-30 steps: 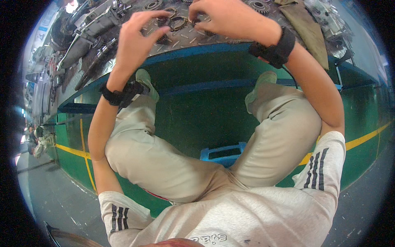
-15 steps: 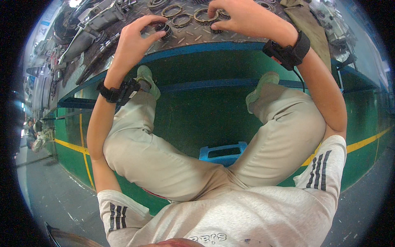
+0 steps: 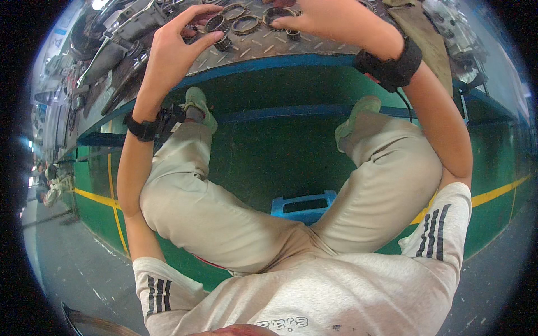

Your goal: The person picks up small circular bearings and inserts them into circular gear housings on a metal workbench. They handle multiple sets of these components one at a time.

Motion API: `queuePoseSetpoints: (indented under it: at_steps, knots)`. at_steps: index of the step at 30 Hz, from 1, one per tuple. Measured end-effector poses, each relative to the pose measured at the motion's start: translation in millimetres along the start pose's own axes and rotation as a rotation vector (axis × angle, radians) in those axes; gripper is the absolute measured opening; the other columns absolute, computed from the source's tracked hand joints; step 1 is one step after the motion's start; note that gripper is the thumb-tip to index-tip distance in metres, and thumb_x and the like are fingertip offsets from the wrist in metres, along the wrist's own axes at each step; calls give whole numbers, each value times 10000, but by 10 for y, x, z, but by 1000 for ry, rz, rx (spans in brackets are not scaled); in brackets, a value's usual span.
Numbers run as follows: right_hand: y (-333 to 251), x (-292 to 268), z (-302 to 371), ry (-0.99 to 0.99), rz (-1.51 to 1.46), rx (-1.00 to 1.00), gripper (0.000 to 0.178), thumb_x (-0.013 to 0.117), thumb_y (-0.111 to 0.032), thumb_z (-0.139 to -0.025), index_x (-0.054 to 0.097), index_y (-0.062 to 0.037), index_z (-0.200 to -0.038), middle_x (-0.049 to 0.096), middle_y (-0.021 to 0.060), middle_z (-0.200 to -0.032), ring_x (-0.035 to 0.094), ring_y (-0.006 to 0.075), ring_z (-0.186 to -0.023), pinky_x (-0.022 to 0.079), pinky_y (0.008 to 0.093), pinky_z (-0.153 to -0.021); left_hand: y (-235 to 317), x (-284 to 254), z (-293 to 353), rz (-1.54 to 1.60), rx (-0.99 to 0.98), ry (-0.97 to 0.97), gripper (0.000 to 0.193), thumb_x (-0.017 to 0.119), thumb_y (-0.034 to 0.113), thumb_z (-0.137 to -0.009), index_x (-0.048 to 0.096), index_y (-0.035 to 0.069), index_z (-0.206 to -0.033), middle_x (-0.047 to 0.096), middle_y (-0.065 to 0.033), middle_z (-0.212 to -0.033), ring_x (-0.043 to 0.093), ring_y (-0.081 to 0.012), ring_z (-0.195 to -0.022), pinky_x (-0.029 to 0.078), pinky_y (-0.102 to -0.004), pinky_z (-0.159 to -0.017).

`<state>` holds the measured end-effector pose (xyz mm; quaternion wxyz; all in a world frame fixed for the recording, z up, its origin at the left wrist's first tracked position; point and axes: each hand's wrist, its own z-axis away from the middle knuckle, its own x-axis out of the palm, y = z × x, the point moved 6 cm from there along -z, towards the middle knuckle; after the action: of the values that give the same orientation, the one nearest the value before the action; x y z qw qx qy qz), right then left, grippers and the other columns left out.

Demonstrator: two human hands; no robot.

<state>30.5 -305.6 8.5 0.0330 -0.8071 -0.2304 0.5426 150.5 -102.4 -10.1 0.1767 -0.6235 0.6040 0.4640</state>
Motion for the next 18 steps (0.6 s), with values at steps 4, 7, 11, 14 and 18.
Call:
queuePoseSetpoints:
  at_steps: [4, 7, 11, 14, 18]
  knots:
    - [-7, 280, -4, -86, 19, -11, 270, 799, -186, -868, 712, -48, -1084, 732, 180, -986, 682, 396, -1003, 547, 478, -889, -1, 257, -34, 40, 27, -6, 519, 870, 225, -888, 722, 150, -1379, 799, -80, -1185, 746, -216, -1082, 558, -366, -984]
    - [-18, 357, 59, -146, 77, -107, 264, 796, -181, -862, 709, -61, -1081, 717, 161, -1019, 658, 385, -1020, 529, 488, -913, -56, 484, -1, 82, 61, -72, 671, 890, 235, -855, 636, 167, -1472, 789, -127, -1214, 737, -322, -1127, 547, -431, -1044]
    - [28, 245, 42, -159, 7, -47, 304, 811, -153, -855, 713, -29, -1115, 726, 184, -1090, 670, 393, -1079, 529, 482, -957, -62, 250, -65, -39, 175, 28, 643, 876, 204, -855, 644, 115, -1448, 775, -113, -1225, 719, -316, -1153, 545, -422, -1047]
    - [103, 248, 54, -234, 25, 55, 299, 814, -137, -850, 713, -1, -1097, 747, 193, -1022, 709, 396, -993, 558, 469, -885, -219, 238, 12, -17, 73, -160, 570, 859, 180, -873, 675, 105, -1407, 784, -100, -1225, 724, -299, -1139, 550, -414, -1021]
    - [157, 178, 45, -116, -141, 168, 269, 808, -103, -846, 705, 28, -1057, 750, 195, -899, 738, 374, -843, 578, 426, -768, -136, 147, -12, 78, -5, -107, 473, 831, 158, -911, 707, 112, -1365, 799, -88, -1214, 756, -244, -1081, 568, -347, -913]
